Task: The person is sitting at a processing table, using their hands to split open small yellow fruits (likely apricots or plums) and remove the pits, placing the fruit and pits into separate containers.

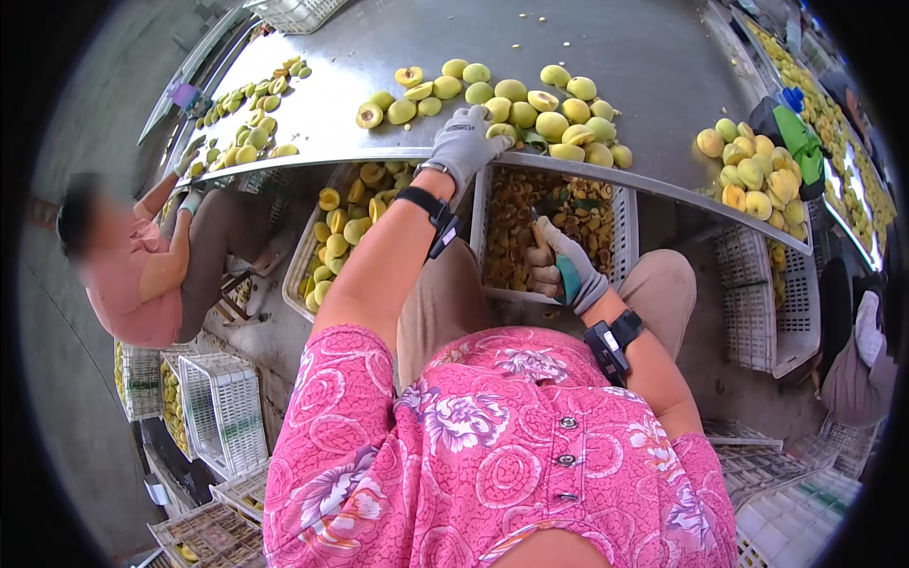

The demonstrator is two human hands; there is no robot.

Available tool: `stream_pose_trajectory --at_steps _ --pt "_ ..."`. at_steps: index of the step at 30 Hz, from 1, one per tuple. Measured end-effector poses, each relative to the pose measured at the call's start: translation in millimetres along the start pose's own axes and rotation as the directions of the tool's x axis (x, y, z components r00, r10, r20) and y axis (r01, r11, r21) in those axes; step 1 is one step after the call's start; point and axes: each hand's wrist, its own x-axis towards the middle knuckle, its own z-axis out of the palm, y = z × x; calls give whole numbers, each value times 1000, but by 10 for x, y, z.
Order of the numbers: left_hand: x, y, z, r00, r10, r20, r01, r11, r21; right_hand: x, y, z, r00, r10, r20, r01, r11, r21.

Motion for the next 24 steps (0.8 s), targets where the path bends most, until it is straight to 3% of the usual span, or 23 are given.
stream_pose_trajectory --at_steps 2,5,7,9,11,14,15,16,17,18,19,21,24 --pt "280 86 201 963 -131 237 116 990 76 6 -24 -33 1000 3 7 -3 1000 -19" --pt "460 114 346 946 -113 304 70 986 150 8 -21 -53 1000 -11 -23 10 999 -39" --pt "474 121 349 952 -93 291 50 987 153 28 -9 -89 998 15 55 -13 999 -45" --pt "488 104 293 928 -112 356 93 993 71 7 -11 -22 999 -8 44 12 996 -89" --pt "434 100 264 930 -123 347 109 992 60 -27 -14 57 996 -27 -81 15 990 -143" --pt "305 51 197 961 -134 242 209 923 -322 -157 -27 212 978 -121 -169 74 962 -264" --pt "248 60 185 962 -130 241 205 925 -321 -182 -26 266 978 -125 -167 78 962 -263" --pt "156 64 173 944 -133 301 313 645 -698 -196 -26 322 956 -207 -208 121 924 -363" --pt "74 81 150 929 -106 356 371 213 -904 -203 -26 362 926 -290 -239 155 874 -460" --pt "2 86 177 948 -47 313 314 9 -949 -204 -46 376 928 -314 -200 179 847 -500" --pt "-78 101 191 949 -47 313 314 10 -949 -197 -69 401 928 -315 -199 180 847 -500" --pt "-306 195 176 947 -15 322 299 -330 -895 -218 -112 467 915 -393 -93 248 728 -640" --pt "-555 326 192 937 -13 348 308 -436 -846 -266 -129 619 888 -447 -103 248 657 -712"
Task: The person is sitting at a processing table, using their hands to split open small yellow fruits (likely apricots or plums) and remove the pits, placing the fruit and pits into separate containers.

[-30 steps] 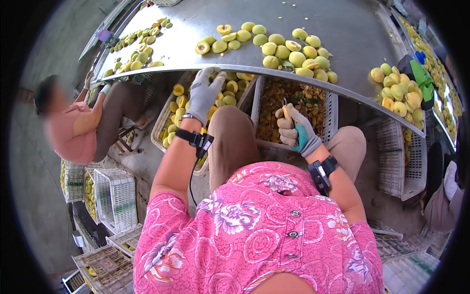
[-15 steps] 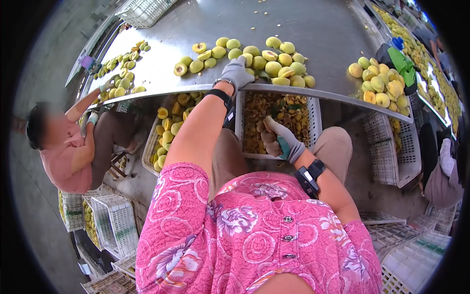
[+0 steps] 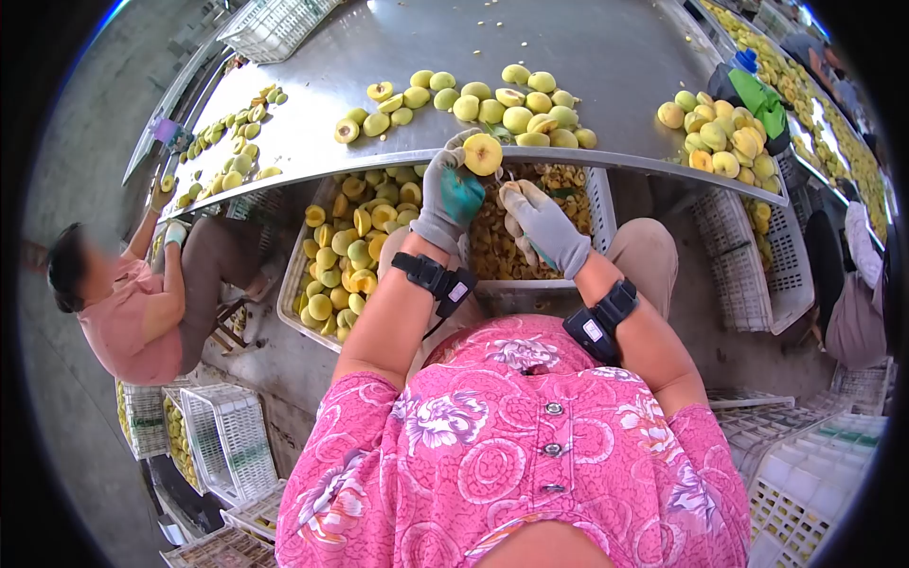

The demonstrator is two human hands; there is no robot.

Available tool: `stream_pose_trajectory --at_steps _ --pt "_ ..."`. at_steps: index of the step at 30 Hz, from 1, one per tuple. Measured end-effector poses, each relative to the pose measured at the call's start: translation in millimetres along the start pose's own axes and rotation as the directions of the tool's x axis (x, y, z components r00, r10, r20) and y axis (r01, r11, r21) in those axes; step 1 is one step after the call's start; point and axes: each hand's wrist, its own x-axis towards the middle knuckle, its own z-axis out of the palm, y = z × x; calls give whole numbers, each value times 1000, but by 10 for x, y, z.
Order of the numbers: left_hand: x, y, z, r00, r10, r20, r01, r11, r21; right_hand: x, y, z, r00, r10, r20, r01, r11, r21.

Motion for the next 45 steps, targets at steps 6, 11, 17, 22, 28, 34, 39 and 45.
stream_pose_trajectory --at_steps 6,11,17,22,28,34,39,45 --pt "-241 -215 209 998 -21 59 27 994 -102 -42 -28 60 986 -149 -82 134 978 -162" --pt "-344 -268 283 992 -16 123 29 995 -98 -140 -36 95 989 -117 -95 96 976 -197" --pt "-363 -327 352 997 66 36 -67 997 36 108 288 25 887 -455 -83 384 823 -418" --pt "-362 -330 353 999 9 -38 -10 1000 -24 143 355 -42 727 -685 44 532 521 -668" --pt "-492 -266 402 999 -3 -34 12 963 270 -317 -98 30 924 260 280 -300 948 108" --pt "-573 -231 345 993 -3 117 -55 872 486 -235 189 -163 758 86 647 -475 752 457" --pt "-555 -274 255 978 -148 149 108 963 247 -145 361 -121 647 -67 759 -575 610 545" --pt "-487 -103 -4 992 -124 -13 120 977 -177 -75 390 -66 559 -138 818 -640 556 531"
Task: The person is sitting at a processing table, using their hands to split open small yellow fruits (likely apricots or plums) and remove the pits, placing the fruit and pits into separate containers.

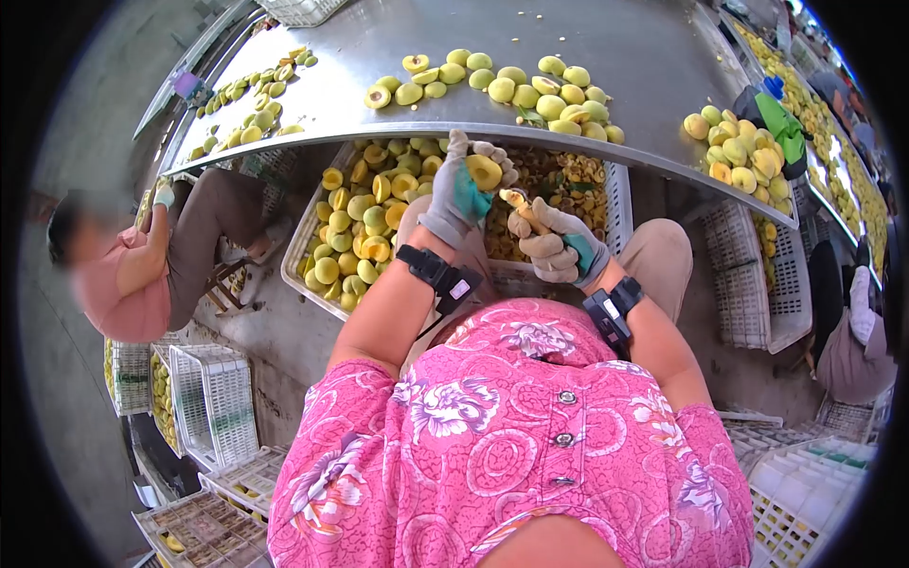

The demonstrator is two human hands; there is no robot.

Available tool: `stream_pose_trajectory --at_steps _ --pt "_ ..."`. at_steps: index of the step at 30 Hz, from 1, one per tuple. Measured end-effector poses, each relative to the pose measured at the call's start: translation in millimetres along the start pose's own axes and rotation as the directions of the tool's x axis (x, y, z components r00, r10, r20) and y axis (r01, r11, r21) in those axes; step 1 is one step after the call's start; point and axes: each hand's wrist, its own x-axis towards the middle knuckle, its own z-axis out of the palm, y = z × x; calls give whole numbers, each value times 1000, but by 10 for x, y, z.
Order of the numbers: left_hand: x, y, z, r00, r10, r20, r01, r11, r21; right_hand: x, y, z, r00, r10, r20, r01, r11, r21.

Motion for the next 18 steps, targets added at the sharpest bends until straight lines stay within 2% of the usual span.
stream_pose_trajectory --at_steps 2,3,4,5,6,7,8,9,10,11,12,13,14,15,16,17,18 --pt "-76 363 -205 996 80 -36 -77 993 86 -40 -12 -85 996 -14 -91 10 999 -36" --pt "-154 581 -347 981 171 -95 -130 932 339 -70 -34 -142 967 -46 -249 4 986 -168" --pt "-246 792 -485 952 273 -135 -151 806 572 -82 -51 -196 916 -97 -389 -25 955 -297" --pt "-359 967 -535 909 396 -131 -183 662 727 -62 -34 -170 705 -204 -679 -230 840 -491" --pt "-462 1134 -579 859 502 -102 -184 488 853 -31 -25 -234 553 -318 -770 -460 654 -600" --pt "-488 1341 -803 818 554 -157 -129 441 888 -30 -14 -333 507 -379 -774 -471 631 -617" --pt "-487 1511 -904 747 655 -116 -147 333 932 -33 -18 -444 457 -443 -772 -482 606 -633" --pt "-454 1696 -935 694 709 -124 -96 262 960 -21 -45 -539 468 -438 -768 -484 600 -637" --pt "-426 1828 -969 637 760 -126 -40 196 980 -13 -77 -628 427 -538 -727 -558 475 -680" --pt "-408 1911 -851 644 754 -130 -9 178 984 -14 -95 -722 392 -634 -666 -627 346 -698" --pt "-305 2009 -910 641 757 -129 -9 175 984 -37 -88 -820 455 -691 -562 -808 -54 -587" --pt "-125 2128 -1009 643 757 -119 94 77 993 -123 -73 -1061 514 -524 -679 -857 -279 -434" --pt "14 2205 -1071 647 755 -109 191 -22 981 -158 16 -1061 549 -294 -783 -793 -481 -375" --pt "98 2220 -882 690 711 -138 262 -67 963 -190 50 -1106 549 -269 -791 -801 -441 -405" --pt "249 2253 -896 691 710 -133 252 -65 966 -205 31 -1160 548 -244 -800 -808 -403 -431" --pt "430 2304 -950 705 697 -133 314 -138 939 -159 -16 -1075 543 -250 -802 -810 -408 -421" --pt "567 2320 -937 720 680 -136 372 -214 903 -79 -28 -919 547 -345 -763 -837 -236 -493"
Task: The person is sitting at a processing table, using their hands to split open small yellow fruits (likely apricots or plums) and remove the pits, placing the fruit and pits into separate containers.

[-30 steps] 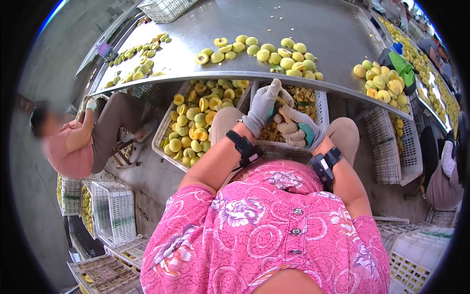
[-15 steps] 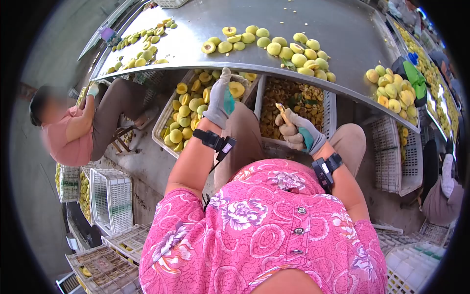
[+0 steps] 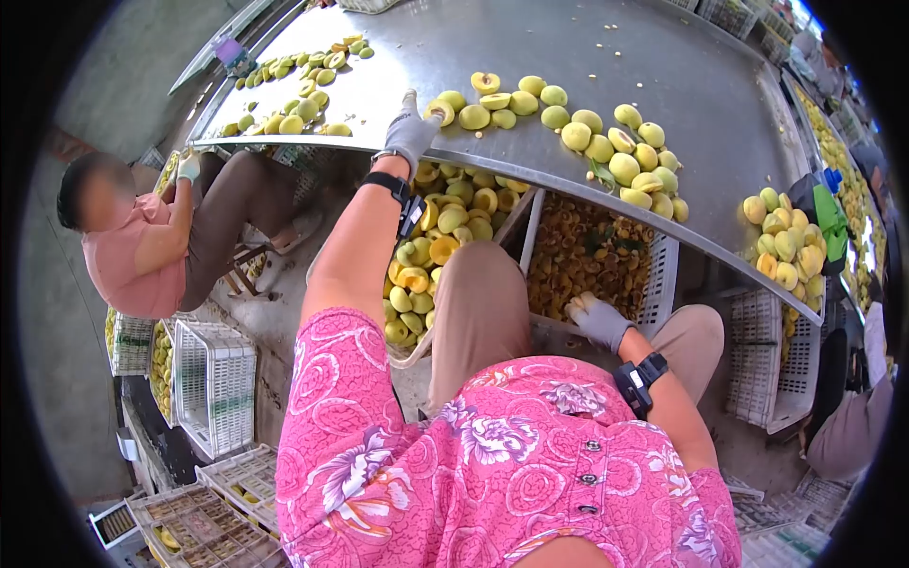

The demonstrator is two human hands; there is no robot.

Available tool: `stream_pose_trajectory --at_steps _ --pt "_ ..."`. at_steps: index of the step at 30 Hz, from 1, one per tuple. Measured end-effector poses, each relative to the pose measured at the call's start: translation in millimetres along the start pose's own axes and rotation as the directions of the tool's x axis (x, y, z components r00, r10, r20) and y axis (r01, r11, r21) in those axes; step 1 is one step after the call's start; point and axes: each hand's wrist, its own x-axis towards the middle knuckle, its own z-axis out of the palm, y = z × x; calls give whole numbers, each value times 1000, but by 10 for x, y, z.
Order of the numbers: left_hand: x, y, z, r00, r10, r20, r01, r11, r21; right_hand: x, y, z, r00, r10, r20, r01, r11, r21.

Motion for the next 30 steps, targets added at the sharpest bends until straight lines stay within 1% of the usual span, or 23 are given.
stream_pose_trajectory --at_steps 1,2,4,5,6,8,9,10,12,13,14,15,16,17,18,19,20,21,22,23,24,26,30 --pt "98 58 59 1000 10 3 -10 996 90 -41 -82 -26 995 22 -102 -2 981 193" --pt "187 80 107 1000 15 12 -16 996 85 -33 -83 -21 994 32 -106 -11 980 196" --pt "366 159 202 990 -72 125 45 978 202 -15 -55 -15 979 -11 -204 43 987 152" --pt "432 158 251 981 -102 165 61 969 239 -24 -60 -12 991 14 -131 8 987 163" --pt "451 128 308 981 -96 169 55 971 233 -23 -61 -35 990 21 -137 2 987 163" --pt "415 63 400 988 103 115 -146 868 475 -70 -136 -48 993 -35 -111 66 954 291" --pt "393 72 407 993 82 85 -112 885 452 -126 -301 -169 998 68 -4 -62 929 364" --pt "372 71 389 993 82 91 -114 884 453 -126 -360 -194 997 71 -2 -66 928 368" --pt "250 180 241 962 61 264 -154 925 346 -140 -440 -215 999 41 -29 -17 815 579" --pt "155 259 197 959 75 275 -153 950 274 -157 -503 -257 997 -2 -75 42 840 541" --pt "48 341 178 957 80 277 -158 949 273 -177 -568 -307 997 1 -79 42 838 544" --pt "-58 424 175 960 27 279 -35 999 22 -197 -634 -366 996 -11 -83 59 793 607" --pt "-135 497 191 955 -22 296 93 969 -228 -220 -716 -431 996 -23 -90 77 742 666" --pt "-187 391 382 950 92 298 145 715 -683 -260 -835 -499 994 -3 -113 82 710 699" --pt "-338 498 414 948 99 304 144 716 -683 -293 -917 -557 993 3 -118 82 706 703" --pt "-551 594 473 934 185 305 202 432 -879 -327 -975 -608 987 -36 -160 141 682 718" --pt "-745 684 530 923 263 281 265 95 -960 -356 -1022 -648 977 -71 -202 198 654 730" --pt "-875 733 607 899 301 319 351 -56 -935 -385 -1060 -682 976 -59 -208 195 651 734" --pt "-1002 780 677 872 342 350 432 -203 -878 -414 -1089 -710 964 -75 -253 242 639 730" --pt "-1140 872 700 851 338 401 493 -253 -832 -437 -1103 -727 950 -91 -299 288 627 724" --pt "-1268 926 763 844 345 410 505 -253 -825 -455 -1108 -732 950 -77 -303 283 626 727" --pt "-1497 1039 882 852 266 451 519 -304 -799 -503 -1098 -746 905 -82 -416 368 640 675" --pt "-1784 1185 1015 849 278 450 516 -250 -819 -665 -1082 -771 889 -54 -454 384 628 677"
